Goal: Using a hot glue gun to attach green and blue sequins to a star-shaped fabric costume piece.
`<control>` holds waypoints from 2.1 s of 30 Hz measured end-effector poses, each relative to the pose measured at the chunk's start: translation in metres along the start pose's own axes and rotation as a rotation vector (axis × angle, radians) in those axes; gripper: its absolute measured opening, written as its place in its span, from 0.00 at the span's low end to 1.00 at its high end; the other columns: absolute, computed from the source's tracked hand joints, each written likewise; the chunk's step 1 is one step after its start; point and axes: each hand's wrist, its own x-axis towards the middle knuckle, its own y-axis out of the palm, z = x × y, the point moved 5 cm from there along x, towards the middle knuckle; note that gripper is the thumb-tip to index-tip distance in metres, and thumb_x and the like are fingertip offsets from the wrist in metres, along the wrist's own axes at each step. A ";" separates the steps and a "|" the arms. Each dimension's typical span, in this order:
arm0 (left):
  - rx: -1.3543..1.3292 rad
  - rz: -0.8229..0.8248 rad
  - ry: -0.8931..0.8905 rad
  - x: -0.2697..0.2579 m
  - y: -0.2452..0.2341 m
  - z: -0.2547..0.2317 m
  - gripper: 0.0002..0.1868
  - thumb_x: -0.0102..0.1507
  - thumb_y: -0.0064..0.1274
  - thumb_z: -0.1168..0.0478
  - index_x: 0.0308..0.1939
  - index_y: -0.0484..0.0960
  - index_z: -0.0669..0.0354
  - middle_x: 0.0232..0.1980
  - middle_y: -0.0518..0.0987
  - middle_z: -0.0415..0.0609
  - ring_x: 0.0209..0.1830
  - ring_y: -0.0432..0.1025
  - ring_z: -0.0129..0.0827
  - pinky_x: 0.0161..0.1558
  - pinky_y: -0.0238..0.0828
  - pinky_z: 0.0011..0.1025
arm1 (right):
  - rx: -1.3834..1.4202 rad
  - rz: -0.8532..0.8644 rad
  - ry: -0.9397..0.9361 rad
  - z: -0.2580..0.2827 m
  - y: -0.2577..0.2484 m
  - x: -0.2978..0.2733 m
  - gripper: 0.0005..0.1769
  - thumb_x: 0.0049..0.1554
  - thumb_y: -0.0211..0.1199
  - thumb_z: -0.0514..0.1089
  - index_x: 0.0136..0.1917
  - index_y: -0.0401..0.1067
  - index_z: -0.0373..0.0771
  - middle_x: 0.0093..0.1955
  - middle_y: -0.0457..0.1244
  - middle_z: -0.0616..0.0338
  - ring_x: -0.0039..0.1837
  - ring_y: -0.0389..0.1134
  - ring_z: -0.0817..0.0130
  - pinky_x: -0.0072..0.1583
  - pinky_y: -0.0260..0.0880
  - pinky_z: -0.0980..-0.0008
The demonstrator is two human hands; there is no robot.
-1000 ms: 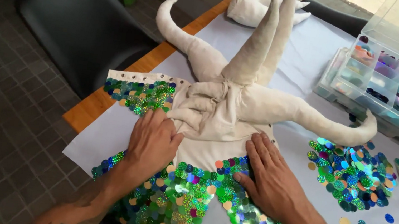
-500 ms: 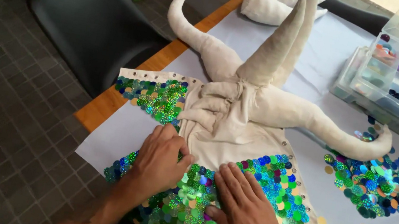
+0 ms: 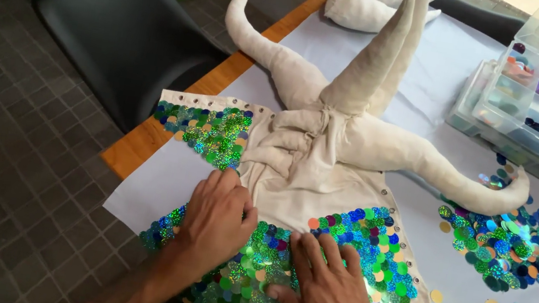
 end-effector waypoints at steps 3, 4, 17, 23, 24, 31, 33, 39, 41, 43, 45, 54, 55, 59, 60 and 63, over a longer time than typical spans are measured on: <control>0.046 -0.032 0.005 -0.003 -0.016 -0.016 0.06 0.54 0.60 0.63 0.28 0.78 0.59 0.37 0.74 0.51 0.43 0.69 0.47 0.43 0.64 0.45 | 0.029 -0.067 -0.019 0.004 -0.003 -0.004 0.45 0.53 0.62 0.66 0.65 0.63 0.23 0.66 0.59 0.40 0.70 0.55 0.43 0.64 0.52 0.46; 0.062 -0.052 0.007 -0.004 -0.024 -0.022 0.07 0.54 0.61 0.62 0.31 0.79 0.59 0.38 0.75 0.50 0.43 0.70 0.46 0.43 0.64 0.45 | 0.068 -0.082 -0.015 0.005 -0.005 -0.006 0.44 0.52 0.63 0.65 0.63 0.64 0.23 0.65 0.59 0.39 0.70 0.55 0.43 0.66 0.53 0.44; 0.156 0.121 0.317 -0.063 0.030 -0.045 0.27 0.55 0.51 0.63 0.58 0.77 0.69 0.51 0.76 0.53 0.58 0.67 0.45 0.49 0.62 0.40 | -0.067 -0.172 0.018 0.005 0.005 -0.006 0.28 0.57 0.59 0.55 0.60 0.68 0.28 0.61 0.60 0.45 0.64 0.58 0.48 0.57 0.56 0.52; 0.189 0.140 0.267 -0.057 0.029 -0.052 0.29 0.55 0.51 0.61 0.61 0.77 0.62 0.50 0.76 0.52 0.60 0.65 0.49 0.52 0.60 0.44 | 0.085 -0.128 0.080 -0.005 0.007 -0.008 0.29 0.57 0.61 0.56 0.61 0.69 0.31 0.61 0.61 0.50 0.66 0.57 0.49 0.62 0.55 0.51; 0.197 0.152 0.260 -0.055 0.029 -0.054 0.29 0.54 0.51 0.61 0.61 0.76 0.63 0.50 0.76 0.52 0.60 0.64 0.50 0.52 0.60 0.45 | 0.122 -0.133 0.061 -0.007 0.006 -0.012 0.30 0.56 0.62 0.56 0.63 0.68 0.32 0.64 0.60 0.49 0.67 0.57 0.48 0.63 0.55 0.50; 0.202 0.307 0.215 -0.034 0.024 -0.066 0.32 0.51 0.53 0.62 0.61 0.77 0.60 0.50 0.76 0.52 0.57 0.66 0.50 0.48 0.61 0.47 | 0.018 -0.359 0.050 -0.027 -0.023 -0.071 0.37 0.51 0.68 0.56 0.69 0.68 0.39 0.69 0.60 0.46 0.69 0.59 0.46 0.64 0.56 0.46; 0.138 0.246 0.260 -0.025 0.021 -0.079 0.29 0.51 0.56 0.62 0.58 0.78 0.60 0.48 0.77 0.51 0.54 0.68 0.48 0.46 0.61 0.46 | 0.044 -0.390 0.200 -0.053 -0.039 -0.106 0.34 0.49 0.69 0.53 0.67 0.69 0.41 0.66 0.62 0.49 0.68 0.62 0.48 0.64 0.59 0.48; -0.167 0.154 0.449 0.003 0.026 -0.138 0.16 0.53 0.63 0.61 0.44 0.80 0.57 0.41 0.77 0.47 0.47 0.72 0.44 0.44 0.65 0.42 | -0.231 -0.207 0.853 -0.163 -0.050 -0.256 0.40 0.45 0.70 0.50 0.71 0.66 0.51 0.63 0.64 0.53 0.63 0.67 0.53 0.65 0.64 0.50; -0.214 0.199 0.499 0.015 0.038 -0.159 0.14 0.54 0.64 0.61 0.41 0.80 0.56 0.40 0.77 0.47 0.46 0.72 0.44 0.45 0.65 0.42 | -0.303 -0.103 0.952 -0.185 -0.041 -0.289 0.45 0.45 0.72 0.54 0.74 0.63 0.53 0.65 0.63 0.52 0.64 0.66 0.53 0.65 0.64 0.50; -0.234 0.316 0.581 0.027 0.056 -0.181 0.11 0.56 0.63 0.61 0.39 0.81 0.57 0.39 0.77 0.49 0.46 0.71 0.46 0.46 0.66 0.44 | -0.243 0.106 1.023 -0.196 -0.034 -0.299 0.57 0.40 0.74 0.59 0.79 0.54 0.54 0.68 0.61 0.50 0.68 0.61 0.52 0.62 0.60 0.46; -0.243 0.354 0.614 0.044 0.074 -0.197 0.11 0.55 0.64 0.61 0.39 0.82 0.58 0.40 0.77 0.49 0.46 0.71 0.46 0.47 0.66 0.44 | -0.170 0.127 1.031 -0.191 -0.041 -0.288 0.59 0.40 0.73 0.58 0.80 0.51 0.55 0.67 0.61 0.51 0.68 0.61 0.53 0.62 0.59 0.47; -0.247 0.673 0.528 0.065 0.163 -0.228 0.18 0.47 0.72 0.52 0.37 0.87 0.56 0.41 0.80 0.49 0.50 0.73 0.44 0.52 0.69 0.41 | -0.017 -0.139 0.979 -0.181 -0.051 -0.266 0.54 0.39 0.66 0.43 0.78 0.54 0.47 0.55 0.65 0.49 0.62 0.64 0.47 0.59 0.61 0.51; -0.233 0.689 0.485 0.066 0.167 -0.229 0.19 0.47 0.72 0.51 0.37 0.87 0.55 0.41 0.80 0.49 0.50 0.73 0.43 0.52 0.70 0.40 | 0.021 -0.265 0.985 -0.181 -0.052 -0.269 0.50 0.39 0.65 0.40 0.76 0.57 0.46 0.53 0.66 0.48 0.59 0.67 0.47 0.59 0.63 0.52; -0.200 0.587 0.484 0.077 0.167 -0.244 0.25 0.45 0.73 0.48 0.38 0.85 0.58 0.45 0.78 0.51 0.53 0.71 0.45 0.53 0.68 0.42 | 0.059 -0.516 0.984 -0.176 -0.063 -0.271 0.43 0.41 0.64 0.35 0.72 0.65 0.44 0.50 0.67 0.47 0.54 0.69 0.46 0.55 0.68 0.53; -0.185 0.510 0.493 0.079 0.168 -0.246 0.29 0.44 0.74 0.46 0.42 0.83 0.59 0.49 0.76 0.52 0.56 0.69 0.46 0.54 0.66 0.43 | 0.060 -0.580 0.951 -0.176 -0.064 -0.273 0.42 0.41 0.64 0.34 0.71 0.66 0.44 0.50 0.67 0.47 0.53 0.70 0.48 0.54 0.69 0.55; -0.129 0.378 0.506 0.085 0.175 -0.261 0.42 0.43 0.72 0.40 0.53 0.77 0.62 0.56 0.72 0.55 0.62 0.64 0.49 0.57 0.62 0.46 | 0.054 -0.694 0.902 -0.172 -0.073 -0.272 0.41 0.42 0.64 0.32 0.70 0.67 0.43 0.50 0.67 0.48 0.52 0.71 0.49 0.53 0.71 0.57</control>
